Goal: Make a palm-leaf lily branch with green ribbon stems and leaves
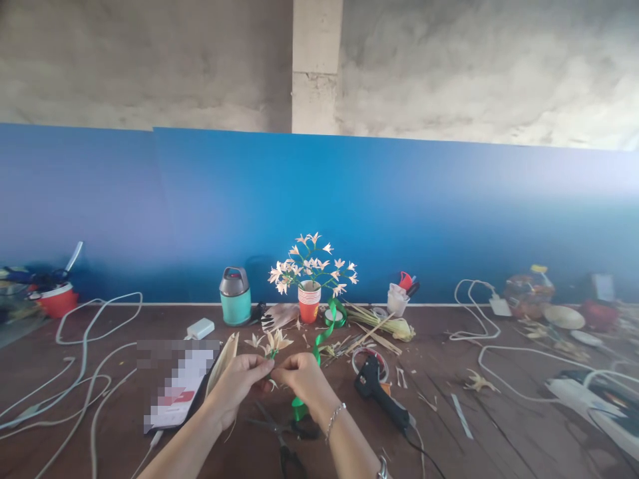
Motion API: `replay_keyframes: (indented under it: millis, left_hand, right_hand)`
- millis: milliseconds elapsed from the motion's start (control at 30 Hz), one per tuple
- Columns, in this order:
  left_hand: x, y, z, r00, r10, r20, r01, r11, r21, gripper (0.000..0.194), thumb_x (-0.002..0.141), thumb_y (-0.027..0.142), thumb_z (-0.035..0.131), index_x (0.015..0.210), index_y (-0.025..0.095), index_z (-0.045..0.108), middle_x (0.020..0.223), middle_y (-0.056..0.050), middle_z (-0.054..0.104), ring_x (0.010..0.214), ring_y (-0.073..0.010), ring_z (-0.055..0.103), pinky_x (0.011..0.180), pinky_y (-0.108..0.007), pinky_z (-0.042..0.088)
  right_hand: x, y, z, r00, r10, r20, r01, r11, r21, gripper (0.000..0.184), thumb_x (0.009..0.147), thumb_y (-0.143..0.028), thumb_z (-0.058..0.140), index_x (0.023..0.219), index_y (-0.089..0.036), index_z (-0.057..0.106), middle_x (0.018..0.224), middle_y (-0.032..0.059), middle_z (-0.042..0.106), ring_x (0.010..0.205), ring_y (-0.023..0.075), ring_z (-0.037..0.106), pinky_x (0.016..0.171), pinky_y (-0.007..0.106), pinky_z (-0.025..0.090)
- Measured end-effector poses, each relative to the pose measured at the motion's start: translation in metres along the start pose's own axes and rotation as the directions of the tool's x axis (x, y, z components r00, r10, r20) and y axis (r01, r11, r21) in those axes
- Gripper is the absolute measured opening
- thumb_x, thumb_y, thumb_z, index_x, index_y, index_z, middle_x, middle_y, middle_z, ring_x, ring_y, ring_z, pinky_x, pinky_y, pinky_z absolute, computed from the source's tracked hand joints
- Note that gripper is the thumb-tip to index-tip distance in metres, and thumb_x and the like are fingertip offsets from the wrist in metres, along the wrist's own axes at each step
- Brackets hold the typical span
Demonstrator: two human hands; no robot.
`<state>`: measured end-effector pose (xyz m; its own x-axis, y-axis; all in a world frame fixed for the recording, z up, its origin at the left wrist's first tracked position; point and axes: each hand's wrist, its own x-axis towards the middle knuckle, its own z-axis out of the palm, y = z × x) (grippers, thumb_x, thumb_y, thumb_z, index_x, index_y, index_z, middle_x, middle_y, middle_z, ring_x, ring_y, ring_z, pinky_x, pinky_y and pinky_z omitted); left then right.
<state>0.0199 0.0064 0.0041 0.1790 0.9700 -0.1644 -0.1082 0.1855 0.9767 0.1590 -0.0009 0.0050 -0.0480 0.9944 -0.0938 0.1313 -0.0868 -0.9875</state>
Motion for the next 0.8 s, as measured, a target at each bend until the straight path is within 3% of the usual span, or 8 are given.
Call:
replay_keyframes:
  millis: [200,433,600,700,800]
  left_hand:
    - [0.002,-0.002,-0.005,0.997,-0.068,0.047,0.07,0.997,-0.041,0.034,0.051,0.041,0.076,0.058,0.013,0.059,0.043,0.002,0.058,0.042,-0.0096,0.051,0.043,-0.02,0.036]
    - [0.003,0.001,-0.01,0.991,-0.108,0.074,0.113,0.992,-0.057,0.036,0.045,0.036,0.081,0.059,0.012,0.058,0.046,-0.001,0.061,0.045,-0.0104,0.054,0.044,-0.019,0.039]
    - [0.006,0.004,-0.013,0.998,-0.065,-0.02,0.064,0.996,-0.06,0.036,0.049,0.036,0.08,0.062,0.012,0.057,0.047,0.0,0.061,0.046,-0.0094,0.055,0.046,-0.019,0.042]
    - [0.007,0.006,-0.012,0.997,-0.035,-0.073,0.03,0.997,-0.07,0.041,0.049,0.034,0.08,0.075,0.013,0.056,0.052,0.001,0.062,0.048,-0.0101,0.057,0.048,-0.02,0.044]
    - [0.006,0.008,-0.011,0.996,0.01,-0.094,-0.017,0.997,-0.077,0.052,0.049,0.032,0.081,0.088,0.016,0.052,0.053,0.004,0.062,0.047,-0.0115,0.057,0.048,-0.022,0.046]
  right_hand:
    - [0.002,0.003,-0.004,0.991,0.085,0.107,-0.09,0.995,0.044,0.024,0.055,-0.034,0.07,0.05,-0.014,0.056,0.039,-0.0075,0.041,0.035,0.0033,0.025,0.039,0.022,0.012]
    - [0.003,0.005,-0.005,0.987,0.098,0.128,-0.11,0.99,0.092,0.019,0.053,-0.029,0.069,0.052,-0.015,0.056,0.039,-0.008,0.042,0.035,0.0026,0.024,0.038,0.02,0.012]
    - [0.005,0.004,-0.003,1.0,-0.011,0.022,0.009,0.995,0.097,0.012,0.057,-0.027,0.068,0.06,-0.015,0.063,0.045,-0.0055,0.048,0.041,0.0065,0.035,0.041,0.021,0.021]
    - [0.008,0.005,-0.002,0.992,-0.116,-0.049,0.121,0.985,0.123,0.018,0.061,-0.034,0.068,0.062,-0.016,0.066,0.053,-0.0031,0.054,0.054,0.0103,0.042,0.05,0.022,0.03]
    - [0.009,0.007,-0.001,0.988,-0.138,-0.064,0.148,0.972,0.183,0.027,0.065,-0.043,0.066,0.058,-0.017,0.065,0.052,-0.0026,0.052,0.055,0.012,0.043,0.053,0.024,0.032]
